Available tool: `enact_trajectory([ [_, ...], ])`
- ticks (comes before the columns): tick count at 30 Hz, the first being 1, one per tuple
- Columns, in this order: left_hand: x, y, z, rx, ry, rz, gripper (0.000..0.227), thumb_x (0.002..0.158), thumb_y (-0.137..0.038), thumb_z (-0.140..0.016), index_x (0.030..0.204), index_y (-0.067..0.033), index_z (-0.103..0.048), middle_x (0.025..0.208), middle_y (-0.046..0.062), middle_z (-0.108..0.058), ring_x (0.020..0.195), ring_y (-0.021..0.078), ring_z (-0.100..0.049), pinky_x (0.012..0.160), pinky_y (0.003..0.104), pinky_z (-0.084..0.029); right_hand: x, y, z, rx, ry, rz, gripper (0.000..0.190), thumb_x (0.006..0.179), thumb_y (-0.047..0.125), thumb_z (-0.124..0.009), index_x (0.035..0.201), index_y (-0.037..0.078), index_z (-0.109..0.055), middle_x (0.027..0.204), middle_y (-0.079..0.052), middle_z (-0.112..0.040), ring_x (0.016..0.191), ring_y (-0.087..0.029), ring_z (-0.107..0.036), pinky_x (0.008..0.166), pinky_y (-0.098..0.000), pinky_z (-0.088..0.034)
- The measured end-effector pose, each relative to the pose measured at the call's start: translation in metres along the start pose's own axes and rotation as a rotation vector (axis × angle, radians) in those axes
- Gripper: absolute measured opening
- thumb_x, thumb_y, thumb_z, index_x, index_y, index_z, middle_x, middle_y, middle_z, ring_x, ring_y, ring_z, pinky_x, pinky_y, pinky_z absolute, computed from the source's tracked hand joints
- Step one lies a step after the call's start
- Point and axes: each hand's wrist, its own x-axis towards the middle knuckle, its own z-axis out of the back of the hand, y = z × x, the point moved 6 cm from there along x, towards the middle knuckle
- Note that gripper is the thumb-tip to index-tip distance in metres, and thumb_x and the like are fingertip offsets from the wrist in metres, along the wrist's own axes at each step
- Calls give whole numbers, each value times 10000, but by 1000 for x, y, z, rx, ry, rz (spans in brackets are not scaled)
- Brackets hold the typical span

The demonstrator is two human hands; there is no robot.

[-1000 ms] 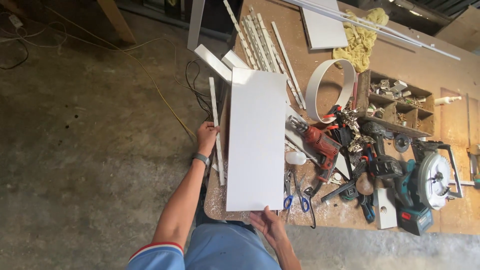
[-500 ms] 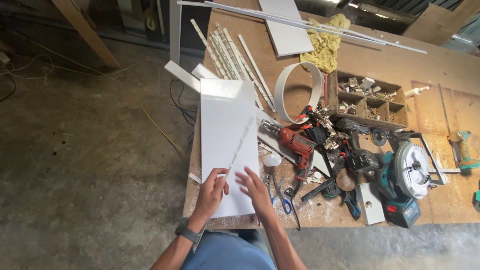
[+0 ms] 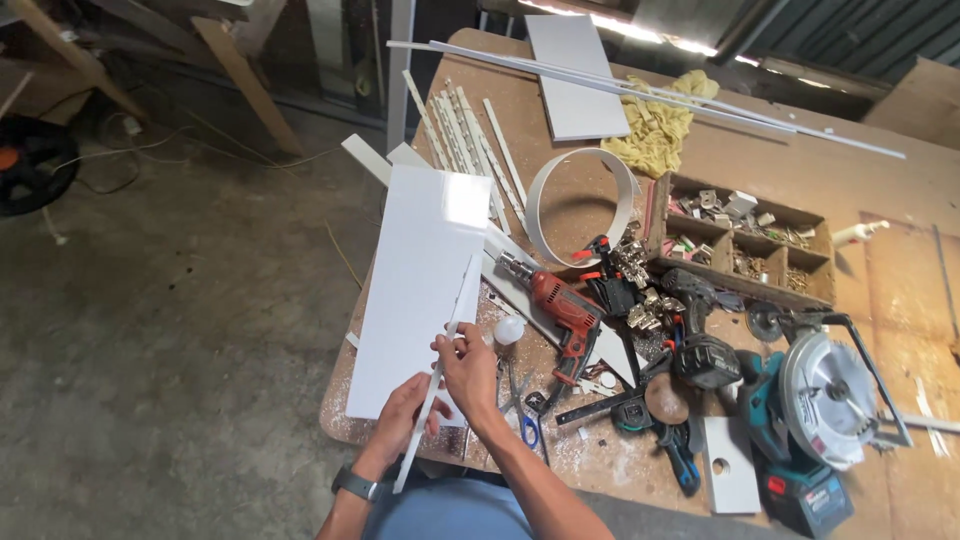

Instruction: Trimming the edges of a white laminate board using scissors on a workshop table.

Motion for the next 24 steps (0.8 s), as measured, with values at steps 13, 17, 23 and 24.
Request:
enact_trajectory([
  [13,20,172,77,-322,-309,331,552,976,-487,-526,1345,-78,-546,1283,142,-667,1197,335,-635,1013,500,-506,4,-3,24,-65,121,153,469,948,142,-607,1381,27,-469,839,-105,-781,646,-159,-746,553,-301,-573],
  [17,19,174,102,-420,-478,132,553,963,-428,-615,1316,-7,-556,1240,176,-662,1165,333,-635,1001,520,-519,19,-11,30,-121,146,140,472,981,141,-583,1409,1,-442,901,-130,-761,651,-177,-752,540,-295,-567],
  [23,-35,140,164,-310,-828,12,549,974,-404,-635,1226,81,-575,1149,217,-673,1015,338,-691,834,489,-588,64,-62,16,68,222,-23,486,991,87,-524,1443,-31,-387,952,-177,-711,669,-216,-733,505,-301,-576],
  [24,-42,134,177,-286,-859,-18,539,979,-398,-640,1202,89,-580,1113,211,-674,971,327,-694,781,481,-601,71,-68,12,101,226,-64,486,992,71,-513,1443,-41,-372,949,-181,-711,668,-227,-731,491,-305,-567],
])
